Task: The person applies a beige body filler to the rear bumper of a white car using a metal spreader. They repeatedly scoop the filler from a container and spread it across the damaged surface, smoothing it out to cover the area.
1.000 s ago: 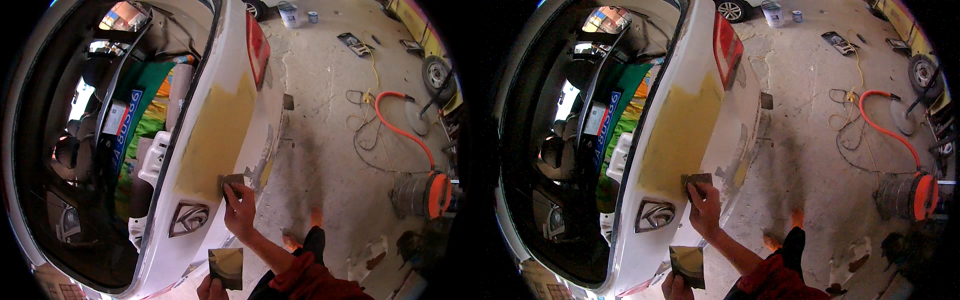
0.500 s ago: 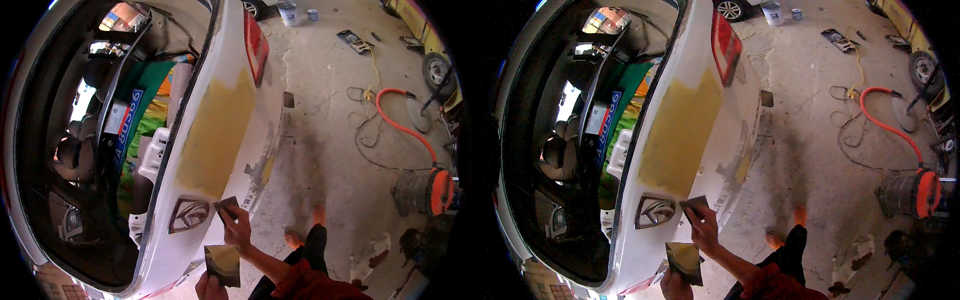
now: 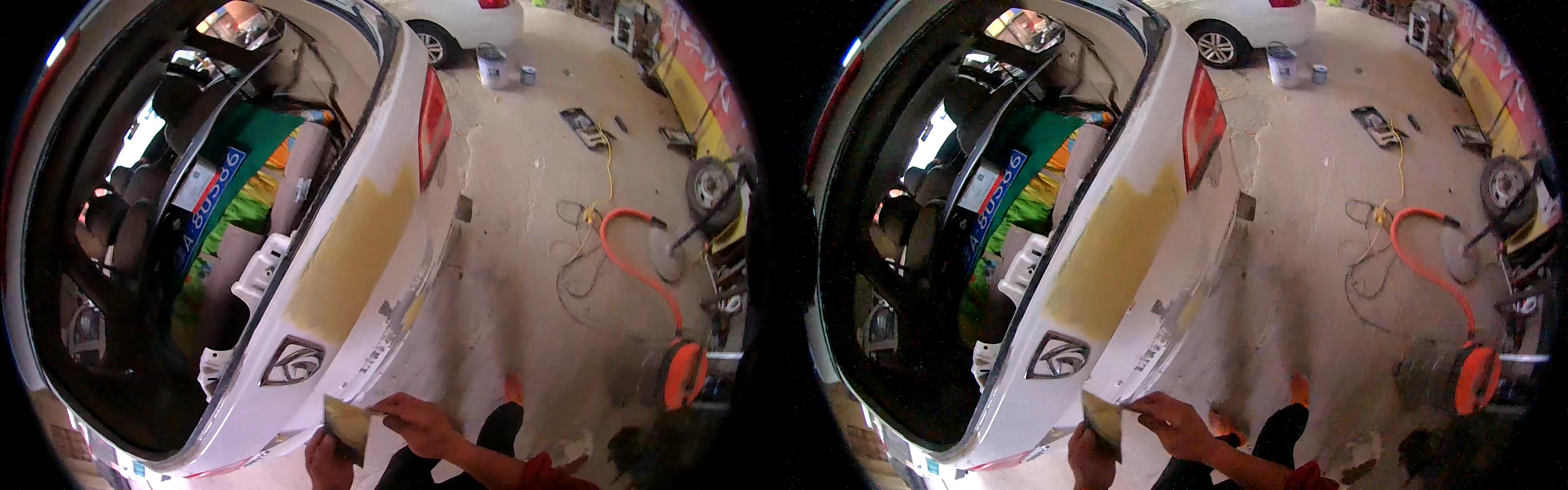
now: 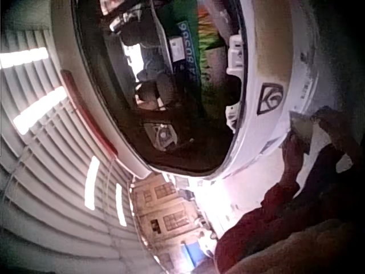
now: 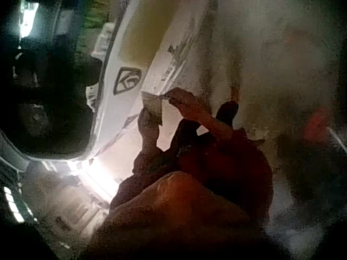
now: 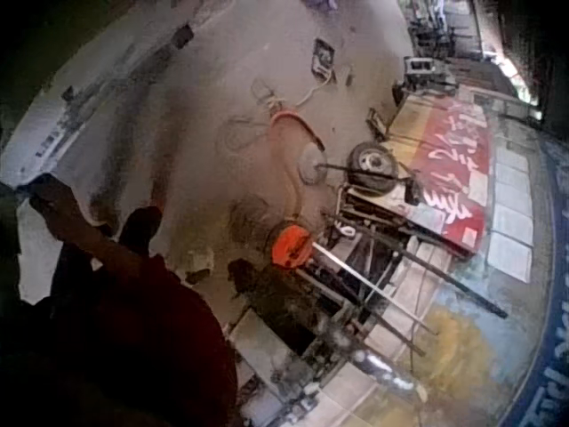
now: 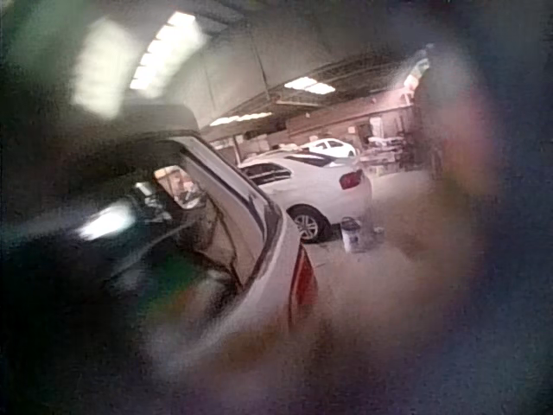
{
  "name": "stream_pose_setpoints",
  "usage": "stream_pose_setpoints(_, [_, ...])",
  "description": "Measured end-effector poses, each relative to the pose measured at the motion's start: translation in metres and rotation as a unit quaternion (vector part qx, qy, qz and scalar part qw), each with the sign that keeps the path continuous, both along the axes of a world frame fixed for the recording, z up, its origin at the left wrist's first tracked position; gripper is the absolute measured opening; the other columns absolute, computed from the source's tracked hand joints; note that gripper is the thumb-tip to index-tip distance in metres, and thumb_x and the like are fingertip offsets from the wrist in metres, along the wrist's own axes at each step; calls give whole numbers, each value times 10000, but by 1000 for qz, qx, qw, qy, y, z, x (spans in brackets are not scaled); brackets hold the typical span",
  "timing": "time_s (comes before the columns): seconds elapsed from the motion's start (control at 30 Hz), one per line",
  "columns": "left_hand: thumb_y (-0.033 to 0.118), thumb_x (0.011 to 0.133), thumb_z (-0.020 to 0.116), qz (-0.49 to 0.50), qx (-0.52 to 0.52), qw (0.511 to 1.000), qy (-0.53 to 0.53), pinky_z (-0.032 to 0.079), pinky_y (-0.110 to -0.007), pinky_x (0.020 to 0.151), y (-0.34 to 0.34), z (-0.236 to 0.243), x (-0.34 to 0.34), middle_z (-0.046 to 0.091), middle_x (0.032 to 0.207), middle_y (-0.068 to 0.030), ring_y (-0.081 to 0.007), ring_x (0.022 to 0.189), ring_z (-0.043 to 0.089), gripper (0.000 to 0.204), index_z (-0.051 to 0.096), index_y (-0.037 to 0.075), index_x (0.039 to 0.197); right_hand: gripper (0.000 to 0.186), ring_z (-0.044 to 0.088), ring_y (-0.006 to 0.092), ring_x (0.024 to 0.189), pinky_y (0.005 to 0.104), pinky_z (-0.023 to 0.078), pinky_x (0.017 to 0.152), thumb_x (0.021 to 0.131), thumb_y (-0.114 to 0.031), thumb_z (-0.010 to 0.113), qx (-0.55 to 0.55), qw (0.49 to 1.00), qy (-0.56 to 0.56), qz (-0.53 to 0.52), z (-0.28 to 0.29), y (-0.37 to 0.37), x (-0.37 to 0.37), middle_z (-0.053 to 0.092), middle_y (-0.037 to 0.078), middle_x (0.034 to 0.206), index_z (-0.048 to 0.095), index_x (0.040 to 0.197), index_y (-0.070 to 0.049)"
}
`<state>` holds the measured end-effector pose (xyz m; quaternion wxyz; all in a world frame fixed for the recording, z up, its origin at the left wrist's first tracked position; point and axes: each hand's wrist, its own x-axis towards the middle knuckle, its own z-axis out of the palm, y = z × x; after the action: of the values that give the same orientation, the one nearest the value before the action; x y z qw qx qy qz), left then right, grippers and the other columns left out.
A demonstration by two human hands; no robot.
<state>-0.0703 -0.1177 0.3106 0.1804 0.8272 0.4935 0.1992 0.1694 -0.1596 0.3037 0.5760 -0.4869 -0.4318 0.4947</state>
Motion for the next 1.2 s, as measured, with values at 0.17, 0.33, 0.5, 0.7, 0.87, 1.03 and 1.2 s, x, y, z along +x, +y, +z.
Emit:
stream_pose_setpoints(0.17, [186,1028,464,93,-70,988,-97,478,-323,508,-24,10,27,523,672,-19,-164,598,545,192,578,39,981,271,632,161,970,314,502,860,955,-102,579,-214,969,60,-106,-80,37,51,681,123,1023,660,1199,-15])
stream_pose_setpoints(0.33, [253,1055,431,219,-143,955,-141,463,-314,512,-85,-7,75,539,683,-25,-175,613,559,268,579,62,938,334,593,180,894,326,483,836,967,-106,544,-95,940,-16,-328,-57,137,142,663,111,1033,631,1267,12])
stream_pose_setpoints(0.5, [188,1030,483,238,-162,945,-156,439,-357,512,-113,34,141,549,753,-88,-237,645,569,208,592,29,952,350,569,144,878,292,475,792,984,-39,531,102,908,-29,-406,-57,210,178,631,84,1067,631,1319,-11])
stream_pose_setpoints(0.7, [322,1069,443,289,-160,927,-176,427,-346,503,-130,23,133,520,705,-58,-197,591,522,368,588,44,877,337,573,146,898,281,472,797,999,-39,525,82,897,-76,-427,-48,239,189,601,74,1040,637,1316,-25])
stream_pose_setpoints(0.87, [369,1079,419,313,-270,856,-309,442,-309,539,-116,49,129,546,746,-29,-163,655,546,416,603,39,905,354,601,214,977,329,486,859,986,-25,529,101,894,-72,-430,-43,247,179,596,96,1097,628,1326,-29])
stream_pose_setpoints(1.03, [358,1077,424,314,-281,845,-329,451,-308,557,-105,49,100,557,766,-35,-163,680,553,402,609,35,927,451,596,287,1033,363,486,895,919,60,521,154,872,-173,-431,-32,236,154,595,132,1132,614,1350,-38])
stream_pose_setpoints(1.2, [347,1075,430,316,-285,835,-349,460,-307,574,-103,47,70,568,786,-41,-162,705,559,388,616,31,948,551,571,341,1098,391,479,928,864,117,501,263,846,-206,-416,-30,224,118,585,162,1204,589,1382,-49])
